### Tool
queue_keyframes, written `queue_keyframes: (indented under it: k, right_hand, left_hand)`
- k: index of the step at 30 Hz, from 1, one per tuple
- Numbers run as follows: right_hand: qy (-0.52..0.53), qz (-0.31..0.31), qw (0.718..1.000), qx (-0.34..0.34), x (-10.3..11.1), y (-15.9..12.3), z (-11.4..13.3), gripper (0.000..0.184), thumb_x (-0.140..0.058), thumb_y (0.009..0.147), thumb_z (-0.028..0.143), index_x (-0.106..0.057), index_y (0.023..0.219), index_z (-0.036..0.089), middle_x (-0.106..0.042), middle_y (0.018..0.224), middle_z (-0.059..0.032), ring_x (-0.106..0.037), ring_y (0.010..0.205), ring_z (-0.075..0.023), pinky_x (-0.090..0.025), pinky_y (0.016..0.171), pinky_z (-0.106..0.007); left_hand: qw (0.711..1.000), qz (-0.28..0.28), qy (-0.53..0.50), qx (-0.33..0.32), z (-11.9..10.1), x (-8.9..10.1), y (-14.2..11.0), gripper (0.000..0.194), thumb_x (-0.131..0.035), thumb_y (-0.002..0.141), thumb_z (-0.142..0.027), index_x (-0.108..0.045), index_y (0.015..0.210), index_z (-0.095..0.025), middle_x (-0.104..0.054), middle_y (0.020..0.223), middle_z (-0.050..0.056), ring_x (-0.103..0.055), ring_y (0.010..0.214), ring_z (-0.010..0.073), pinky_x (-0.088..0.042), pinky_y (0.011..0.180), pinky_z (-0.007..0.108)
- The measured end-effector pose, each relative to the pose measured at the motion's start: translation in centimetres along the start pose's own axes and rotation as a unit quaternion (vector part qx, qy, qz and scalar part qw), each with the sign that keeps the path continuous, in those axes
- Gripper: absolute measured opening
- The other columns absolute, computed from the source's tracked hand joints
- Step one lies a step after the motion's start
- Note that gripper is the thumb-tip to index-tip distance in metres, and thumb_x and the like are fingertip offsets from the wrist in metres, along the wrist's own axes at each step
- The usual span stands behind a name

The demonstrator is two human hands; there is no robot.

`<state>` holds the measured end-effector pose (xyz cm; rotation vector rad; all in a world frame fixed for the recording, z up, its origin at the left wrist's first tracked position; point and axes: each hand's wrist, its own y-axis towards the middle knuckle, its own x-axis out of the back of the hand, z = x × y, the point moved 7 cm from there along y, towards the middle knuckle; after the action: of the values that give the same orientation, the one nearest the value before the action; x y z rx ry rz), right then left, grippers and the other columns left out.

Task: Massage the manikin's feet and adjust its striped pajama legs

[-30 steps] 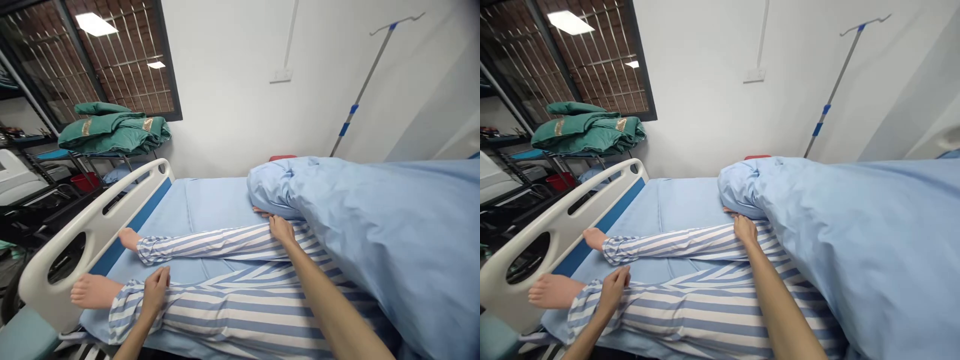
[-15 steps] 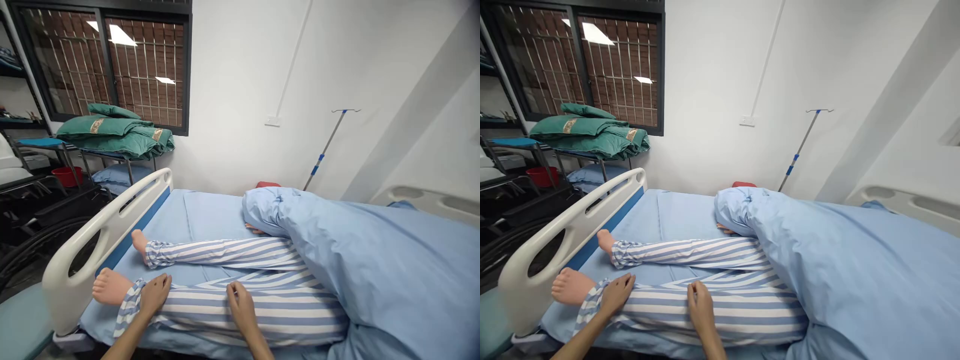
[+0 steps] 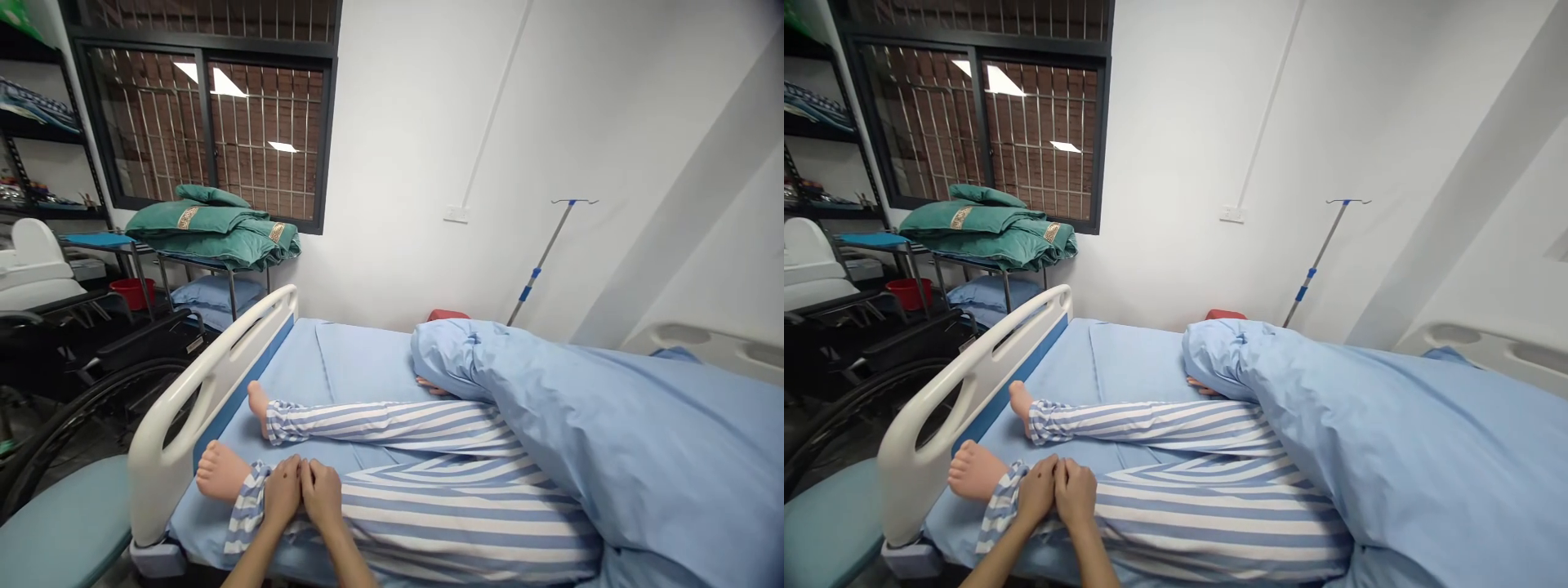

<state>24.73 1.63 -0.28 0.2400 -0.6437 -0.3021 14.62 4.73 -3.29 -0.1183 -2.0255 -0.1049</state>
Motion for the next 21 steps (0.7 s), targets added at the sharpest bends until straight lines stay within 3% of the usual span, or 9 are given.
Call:
queue_keyframes:
  k: [3,5,8,13,17,21]
  right_hand:
    - [0.032,-0.028,0.999,-0.019,-0.5,0.5,-1.4,0.043,-0.035,0.088,0.043,-0.047,0.052,0.022,-0.053,0.05,-0.0018,-0.045,0.049,-0.0174,-0.021,0.051,-0.029]
    - [0.08,-0.042,0.995,-0.032,-0.5,0.8,-2.0,0.045,-0.035,0.087,0.046,-0.045,0.051,0.022,-0.051,0.049,-0.0012,-0.045,0.05,-0.0172,-0.024,0.051,-0.028]
    - [0.156,-0.046,0.985,-0.06,0.0,1.4,-2.2,0.046,-0.034,0.086,0.05,-0.043,0.051,0.021,-0.049,0.049,-0.0008,-0.044,0.05,-0.0166,-0.029,0.051,-0.028]
    - [0.141,-0.027,0.988,-0.054,2.5,1.7,-2.4,0.044,-0.037,0.085,0.049,-0.038,0.052,0.021,-0.045,0.05,0.0003,-0.041,0.051,-0.0155,-0.028,0.052,-0.028]
    - [0.086,-0.067,0.993,-0.048,5.0,1.0,-4.4,0.044,-0.035,0.086,0.049,-0.034,0.052,0.021,-0.041,0.049,0.001,-0.039,0.05,-0.0151,-0.025,0.053,-0.028]
    - [0.113,-0.079,0.988,-0.074,5.4,1.0,-5.8,0.046,-0.034,0.086,0.052,-0.035,0.052,0.021,-0.041,0.049,0.0009,-0.039,0.051,-0.0148,-0.026,0.053,-0.028]
  left_hand:
    - [0.99,-0.06,-0.129,0.018,-0.3,1.1,0.5,0.03,-0.031,0.088,-0.033,-0.055,0.075,-0.019,-0.066,0.08,0.007,-0.06,0.081,0.0203,-0.041,0.074,0.029]
    - [0.968,-0.112,-0.225,0.022,-1.0,1.7,0.8,0.035,-0.029,0.087,-0.041,-0.045,0.063,-0.021,-0.059,0.064,0.004,-0.056,0.068,0.0188,-0.041,0.066,0.028]
    - [0.936,-0.128,-0.327,0.031,-2.0,0.9,0.9,0.039,-0.026,0.085,-0.047,-0.045,0.06,-0.022,-0.059,0.063,0.005,-0.056,0.065,0.0202,-0.042,0.062,0.028]
    - [0.96,-0.072,-0.272,0.005,-3.1,-1.1,0.5,0.038,-0.028,0.085,-0.044,-0.058,0.074,-0.022,-0.067,0.081,0.009,-0.061,0.081,0.0242,-0.042,0.073,0.033]
    - [0.964,-0.081,-0.255,0.008,-4.0,-0.3,0.4,0.038,-0.028,0.086,-0.044,-0.042,0.057,-0.023,-0.057,0.06,0.004,-0.054,0.064,0.0202,-0.04,0.065,0.031]
    - [0.937,-0.1,-0.335,0.0,-6.4,-0.6,0.3,0.039,-0.029,0.085,-0.047,-0.035,0.054,-0.023,-0.047,0.052,0.001,-0.047,0.057,0.0173,-0.036,0.059,0.028]
